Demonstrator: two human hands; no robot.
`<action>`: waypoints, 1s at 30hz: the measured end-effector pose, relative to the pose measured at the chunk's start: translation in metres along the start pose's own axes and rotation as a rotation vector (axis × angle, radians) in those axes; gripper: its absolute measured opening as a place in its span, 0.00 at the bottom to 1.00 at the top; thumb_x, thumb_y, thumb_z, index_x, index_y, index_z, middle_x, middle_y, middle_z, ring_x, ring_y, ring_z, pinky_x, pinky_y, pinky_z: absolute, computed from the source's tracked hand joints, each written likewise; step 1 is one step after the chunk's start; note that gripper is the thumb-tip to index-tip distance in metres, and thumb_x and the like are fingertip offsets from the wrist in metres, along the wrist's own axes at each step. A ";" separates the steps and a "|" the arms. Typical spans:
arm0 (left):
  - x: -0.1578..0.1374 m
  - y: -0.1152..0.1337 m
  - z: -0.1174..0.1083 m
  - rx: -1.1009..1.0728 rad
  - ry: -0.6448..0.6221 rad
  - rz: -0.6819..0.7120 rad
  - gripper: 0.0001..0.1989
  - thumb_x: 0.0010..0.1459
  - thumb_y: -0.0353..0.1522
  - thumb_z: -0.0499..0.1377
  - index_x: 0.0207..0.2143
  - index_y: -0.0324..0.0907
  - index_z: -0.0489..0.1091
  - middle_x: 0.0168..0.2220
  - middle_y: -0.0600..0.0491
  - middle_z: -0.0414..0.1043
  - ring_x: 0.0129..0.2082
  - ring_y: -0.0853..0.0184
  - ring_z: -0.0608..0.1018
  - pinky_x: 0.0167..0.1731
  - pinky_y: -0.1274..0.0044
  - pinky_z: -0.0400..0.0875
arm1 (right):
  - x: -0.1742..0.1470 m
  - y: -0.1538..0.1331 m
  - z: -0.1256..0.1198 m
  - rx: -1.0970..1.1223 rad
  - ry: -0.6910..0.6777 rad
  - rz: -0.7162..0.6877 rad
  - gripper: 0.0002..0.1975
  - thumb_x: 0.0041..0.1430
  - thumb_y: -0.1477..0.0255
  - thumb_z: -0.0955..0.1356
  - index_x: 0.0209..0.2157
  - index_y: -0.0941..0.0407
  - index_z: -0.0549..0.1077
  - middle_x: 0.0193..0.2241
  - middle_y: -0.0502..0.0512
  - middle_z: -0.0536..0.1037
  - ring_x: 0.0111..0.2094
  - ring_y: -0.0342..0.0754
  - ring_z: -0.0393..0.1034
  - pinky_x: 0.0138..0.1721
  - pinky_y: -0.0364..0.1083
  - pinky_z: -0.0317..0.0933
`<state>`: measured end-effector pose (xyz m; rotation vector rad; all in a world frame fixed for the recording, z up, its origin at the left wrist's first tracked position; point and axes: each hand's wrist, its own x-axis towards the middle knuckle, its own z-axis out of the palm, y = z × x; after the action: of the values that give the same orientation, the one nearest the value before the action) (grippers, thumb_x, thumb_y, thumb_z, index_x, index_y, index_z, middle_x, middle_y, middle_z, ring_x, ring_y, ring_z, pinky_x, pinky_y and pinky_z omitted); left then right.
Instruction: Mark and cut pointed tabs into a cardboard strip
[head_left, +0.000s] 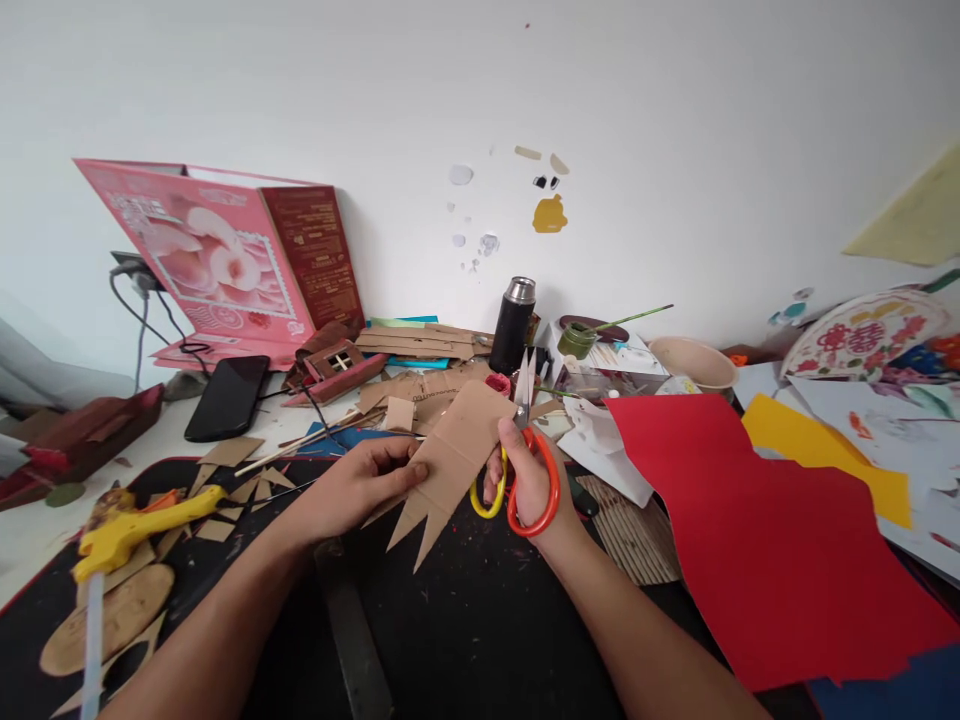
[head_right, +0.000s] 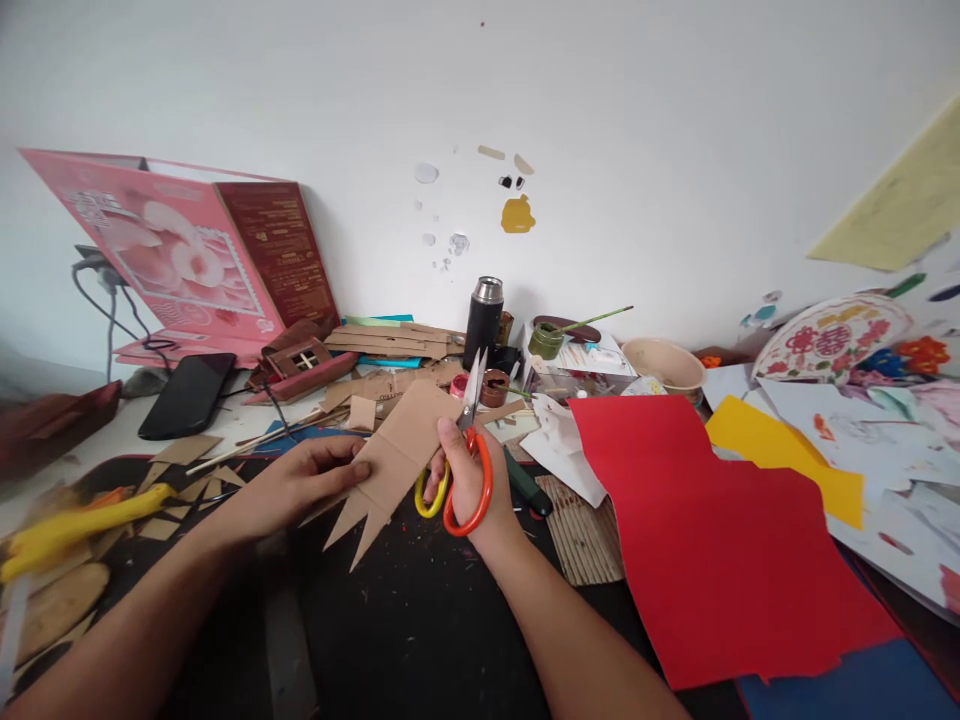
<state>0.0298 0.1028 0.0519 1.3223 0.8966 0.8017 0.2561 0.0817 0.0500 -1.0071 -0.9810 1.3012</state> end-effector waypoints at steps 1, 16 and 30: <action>0.000 0.000 0.000 0.019 -0.046 -0.032 0.22 0.56 0.51 0.75 0.35 0.42 0.82 0.33 0.48 0.81 0.31 0.57 0.83 0.32 0.71 0.79 | 0.000 0.000 -0.001 0.009 0.018 -0.002 0.35 0.53 0.36 0.78 0.27 0.52 0.66 0.14 0.43 0.69 0.11 0.42 0.66 0.14 0.40 0.61; 0.002 0.008 -0.028 0.152 -0.050 -0.012 0.18 0.55 0.48 0.75 0.32 0.43 0.83 0.29 0.52 0.76 0.28 0.65 0.74 0.29 0.77 0.71 | 0.006 -0.003 -0.004 0.034 0.099 -0.017 0.30 0.54 0.46 0.79 0.22 0.52 0.66 0.14 0.44 0.68 0.11 0.42 0.65 0.14 0.41 0.62; 0.009 -0.002 -0.026 -0.276 0.172 -0.064 0.27 0.51 0.56 0.75 0.36 0.42 0.82 0.31 0.46 0.81 0.27 0.60 0.80 0.25 0.73 0.74 | 0.011 -0.008 -0.008 0.198 0.153 0.064 0.27 0.51 0.54 0.79 0.17 0.53 0.65 0.14 0.45 0.66 0.13 0.41 0.62 0.17 0.42 0.60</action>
<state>0.0113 0.1225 0.0482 0.9904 0.9214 0.9619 0.2664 0.0920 0.0550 -0.9752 -0.6951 1.3245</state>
